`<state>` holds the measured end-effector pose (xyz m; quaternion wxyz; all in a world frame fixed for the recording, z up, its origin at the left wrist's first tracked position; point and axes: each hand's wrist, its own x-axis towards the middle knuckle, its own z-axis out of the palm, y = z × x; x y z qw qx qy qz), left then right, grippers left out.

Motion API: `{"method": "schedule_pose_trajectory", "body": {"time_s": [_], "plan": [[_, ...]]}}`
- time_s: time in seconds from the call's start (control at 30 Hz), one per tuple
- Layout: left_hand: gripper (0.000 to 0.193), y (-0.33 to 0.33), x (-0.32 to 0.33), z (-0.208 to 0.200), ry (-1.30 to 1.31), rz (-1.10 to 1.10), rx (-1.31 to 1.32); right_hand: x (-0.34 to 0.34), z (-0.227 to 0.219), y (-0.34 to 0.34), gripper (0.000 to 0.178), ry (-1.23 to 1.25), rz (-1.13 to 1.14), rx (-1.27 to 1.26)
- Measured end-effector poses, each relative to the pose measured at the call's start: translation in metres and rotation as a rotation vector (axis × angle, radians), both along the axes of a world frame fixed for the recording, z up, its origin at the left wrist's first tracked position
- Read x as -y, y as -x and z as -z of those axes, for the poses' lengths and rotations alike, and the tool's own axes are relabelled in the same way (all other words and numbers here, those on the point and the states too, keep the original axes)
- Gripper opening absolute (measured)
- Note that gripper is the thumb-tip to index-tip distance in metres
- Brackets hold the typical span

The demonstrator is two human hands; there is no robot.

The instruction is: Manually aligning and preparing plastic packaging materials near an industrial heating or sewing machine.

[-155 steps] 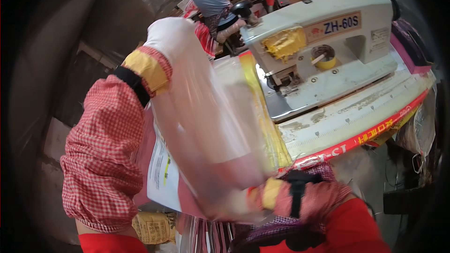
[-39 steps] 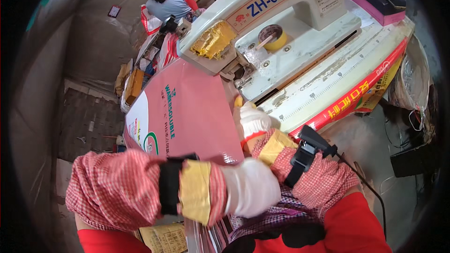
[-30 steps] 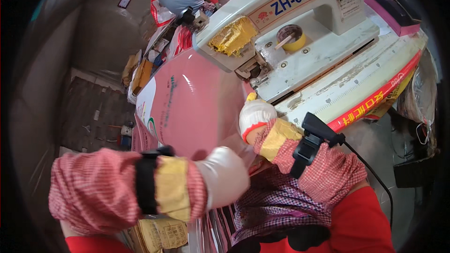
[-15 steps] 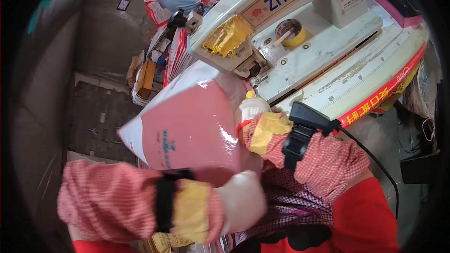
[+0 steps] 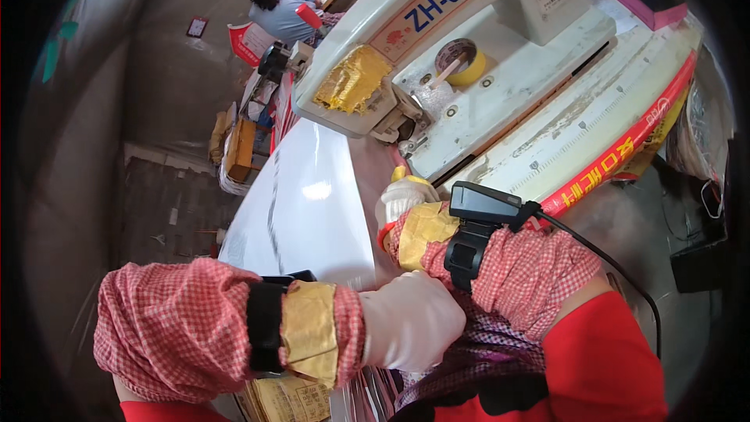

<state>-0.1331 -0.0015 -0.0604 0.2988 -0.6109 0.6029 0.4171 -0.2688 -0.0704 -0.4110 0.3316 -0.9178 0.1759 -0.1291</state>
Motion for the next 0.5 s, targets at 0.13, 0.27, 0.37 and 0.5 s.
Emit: {"method": "schedule_pose_trajectory", "body": {"time_s": [0.13, 0.27, 0.37, 0.5], "plan": [[0.023, 0.005, 0.008, -0.004, -0.015, -0.019, -0.075, 0.023, -0.012, -0.003, 0.018, -0.001, 0.027, -0.028], [0.016, 0.018, 0.004, 0.001, 0.020, -0.040, -0.091, 0.012, -0.018, -0.004, 0.018, -0.013, 0.008, -0.021], [0.012, 0.009, 0.010, 0.003, 0.052, 0.032, -0.025, 0.003, -0.027, -0.004, 0.018, -0.005, -0.006, -0.022], [0.013, -0.028, 0.022, -0.004, 0.050, 0.057, 0.044, 0.012, -0.033, -0.003, 0.018, 0.001, 0.005, -0.030]]}}
